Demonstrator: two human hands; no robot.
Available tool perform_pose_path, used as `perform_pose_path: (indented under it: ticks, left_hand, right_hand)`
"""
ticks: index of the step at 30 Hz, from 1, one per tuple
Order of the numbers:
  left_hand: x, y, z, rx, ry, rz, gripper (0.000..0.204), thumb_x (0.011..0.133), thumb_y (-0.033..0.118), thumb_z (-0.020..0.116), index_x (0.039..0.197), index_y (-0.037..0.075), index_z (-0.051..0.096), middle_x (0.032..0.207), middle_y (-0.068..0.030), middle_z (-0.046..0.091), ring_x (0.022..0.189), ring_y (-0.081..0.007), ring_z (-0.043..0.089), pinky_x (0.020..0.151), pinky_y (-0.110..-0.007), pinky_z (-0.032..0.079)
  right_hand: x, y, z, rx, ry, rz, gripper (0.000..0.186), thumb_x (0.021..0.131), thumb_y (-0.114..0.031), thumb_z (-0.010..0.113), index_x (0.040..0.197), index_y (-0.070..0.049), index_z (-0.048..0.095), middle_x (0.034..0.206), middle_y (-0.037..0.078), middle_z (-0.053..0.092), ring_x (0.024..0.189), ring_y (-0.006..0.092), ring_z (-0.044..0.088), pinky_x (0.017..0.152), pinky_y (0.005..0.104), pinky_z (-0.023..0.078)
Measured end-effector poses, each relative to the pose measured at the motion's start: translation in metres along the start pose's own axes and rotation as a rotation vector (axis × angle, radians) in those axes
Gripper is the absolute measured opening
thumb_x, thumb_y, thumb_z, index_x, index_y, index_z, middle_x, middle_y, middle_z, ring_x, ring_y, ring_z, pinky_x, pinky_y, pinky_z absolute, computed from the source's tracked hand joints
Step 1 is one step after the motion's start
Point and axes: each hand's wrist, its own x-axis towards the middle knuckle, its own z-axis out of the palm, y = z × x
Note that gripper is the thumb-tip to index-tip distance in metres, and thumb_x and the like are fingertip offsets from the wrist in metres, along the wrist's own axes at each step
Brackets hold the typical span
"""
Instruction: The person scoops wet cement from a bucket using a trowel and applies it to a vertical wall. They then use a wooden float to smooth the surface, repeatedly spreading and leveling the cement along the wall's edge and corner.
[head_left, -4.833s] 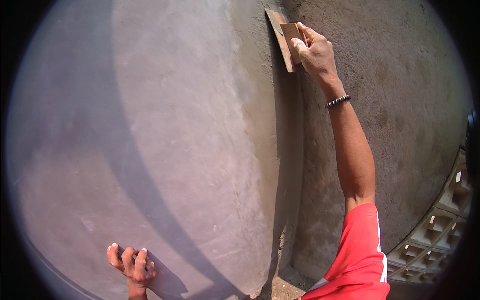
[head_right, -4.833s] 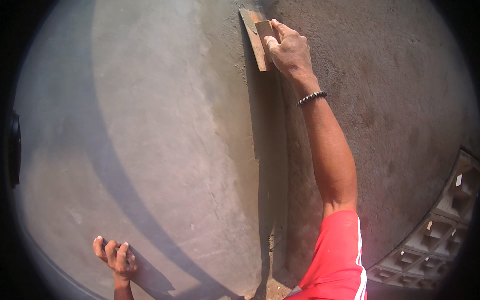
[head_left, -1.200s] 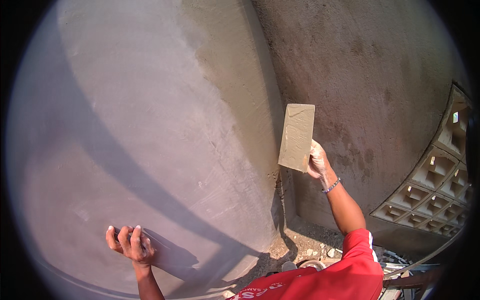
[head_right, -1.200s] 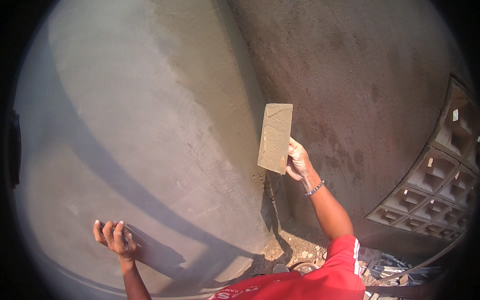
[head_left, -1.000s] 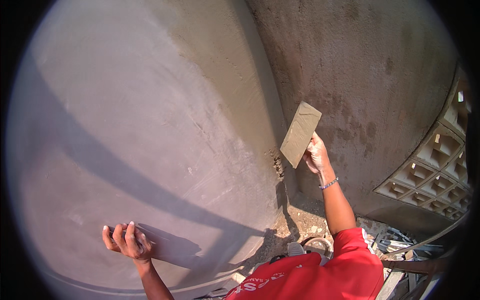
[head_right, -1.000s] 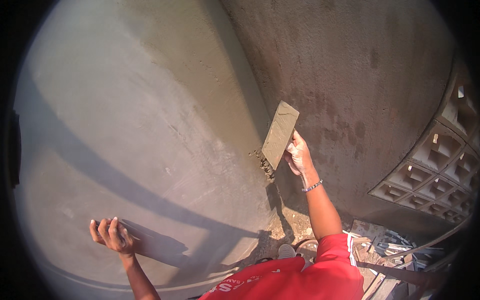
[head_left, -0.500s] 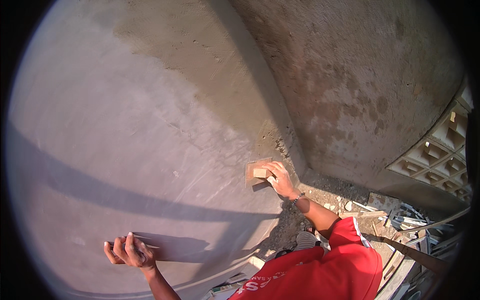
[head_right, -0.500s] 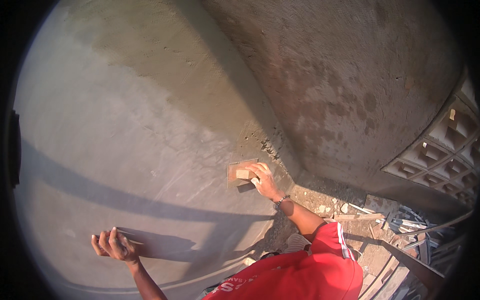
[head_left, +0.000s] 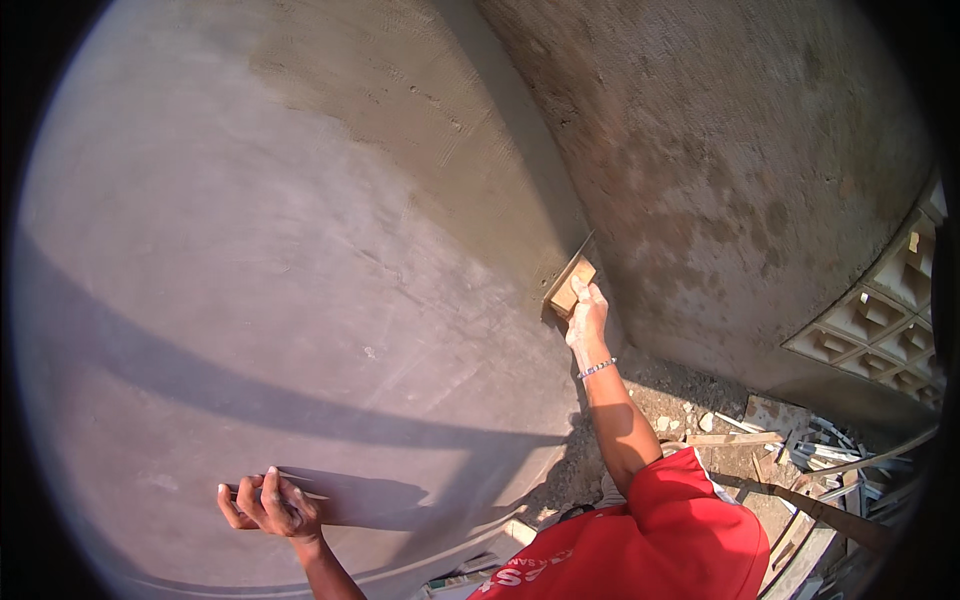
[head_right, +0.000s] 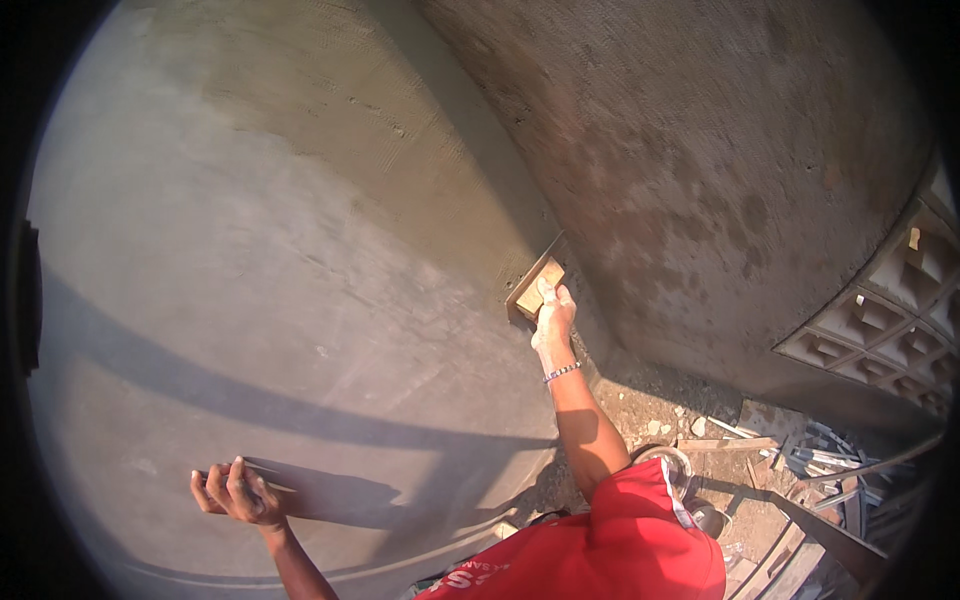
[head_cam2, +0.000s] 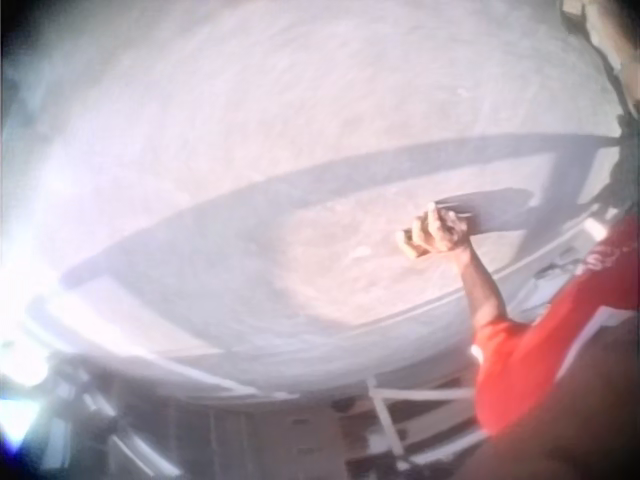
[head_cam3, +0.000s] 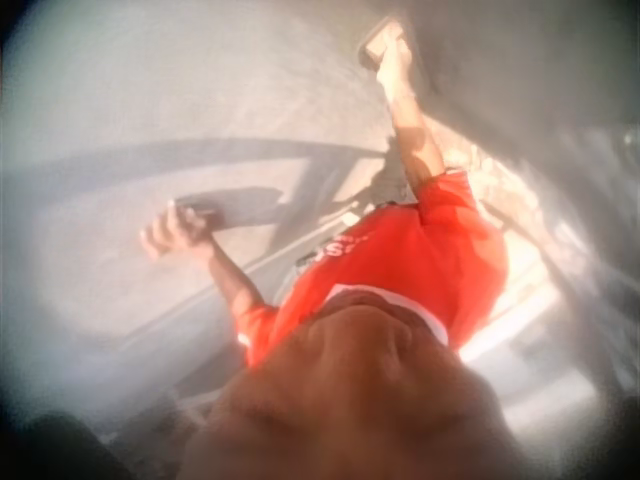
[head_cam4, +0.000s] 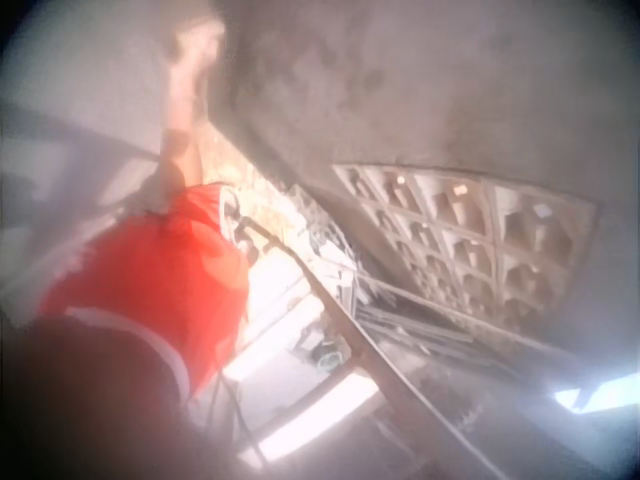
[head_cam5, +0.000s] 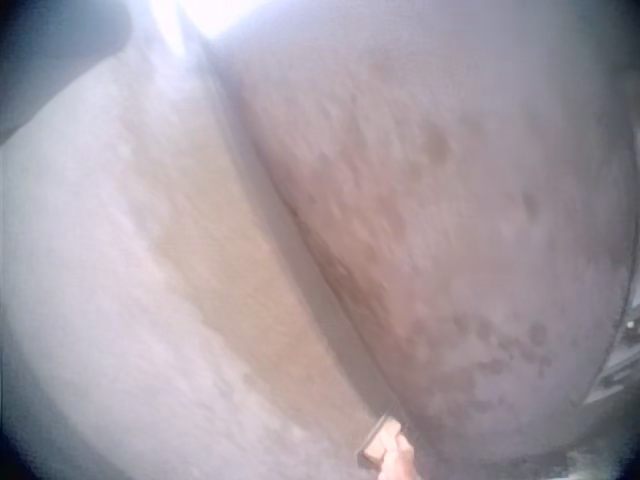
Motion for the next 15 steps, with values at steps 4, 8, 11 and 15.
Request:
perform_pose_path:
  ticks: [4, 8, 11, 15]
  left_hand:
    - [0.000, 0.001, -0.001, -0.004, -0.007, 0.006, 0.024, 0.080, -0.006, 0.055, 0.100, 0.004, 0.066, 0.107, -0.0174, 0.054, 0.133, -0.0413, 0.025, 0.065, -0.034, 0.046]
    - [0.003, 0.004, 0.002, -0.031, 0.016, -0.004, 0.024, 0.080, -0.005, 0.055, 0.099, 0.003, 0.066, 0.108, -0.0174, 0.054, 0.133, -0.0414, 0.025, 0.065, -0.035, 0.046]
    - [-0.001, 0.003, 0.003, -0.028, 0.025, -0.018, 0.023, 0.079, -0.005, 0.056, 0.098, 0.003, 0.066, 0.107, -0.0170, 0.055, 0.133, -0.0412, 0.025, 0.067, -0.035, 0.047]
    - [0.000, 0.002, 0.003, -0.004, 0.032, -0.036, 0.013, 0.083, 0.005, 0.058, 0.094, 0.003, 0.066, 0.105, -0.0138, 0.057, 0.129, -0.0385, 0.034, 0.087, -0.044, 0.045]
  right_hand:
    - [-0.032, -0.042, 0.095, -0.005, -0.083, -0.254, 0.019, 0.092, -0.011, 0.064, 0.104, 0.003, 0.059, 0.094, 0.005, 0.065, 0.081, 0.0083, 0.060, 0.071, 0.0239, 0.047]
    - [-0.061, -0.085, 0.180, -0.136, -0.185, -0.550, 0.025, 0.089, -0.014, 0.067, 0.099, 0.006, 0.056, 0.089, 0.010, 0.066, 0.079, 0.0165, 0.063, 0.070, 0.0283, 0.049]
    - [-0.113, -0.126, 0.234, -0.439, -0.206, -0.583, 0.032, 0.083, -0.019, 0.072, 0.095, 0.005, 0.055, 0.082, 0.017, 0.067, 0.079, 0.0299, 0.067, 0.073, 0.0379, 0.051]
    - [-0.155, -0.146, 0.255, -0.309, -0.779, -0.525, 0.037, 0.085, -0.014, 0.069, 0.113, 0.006, 0.056, 0.101, 0.019, 0.067, 0.099, 0.0279, 0.066, 0.089, 0.0371, 0.050]
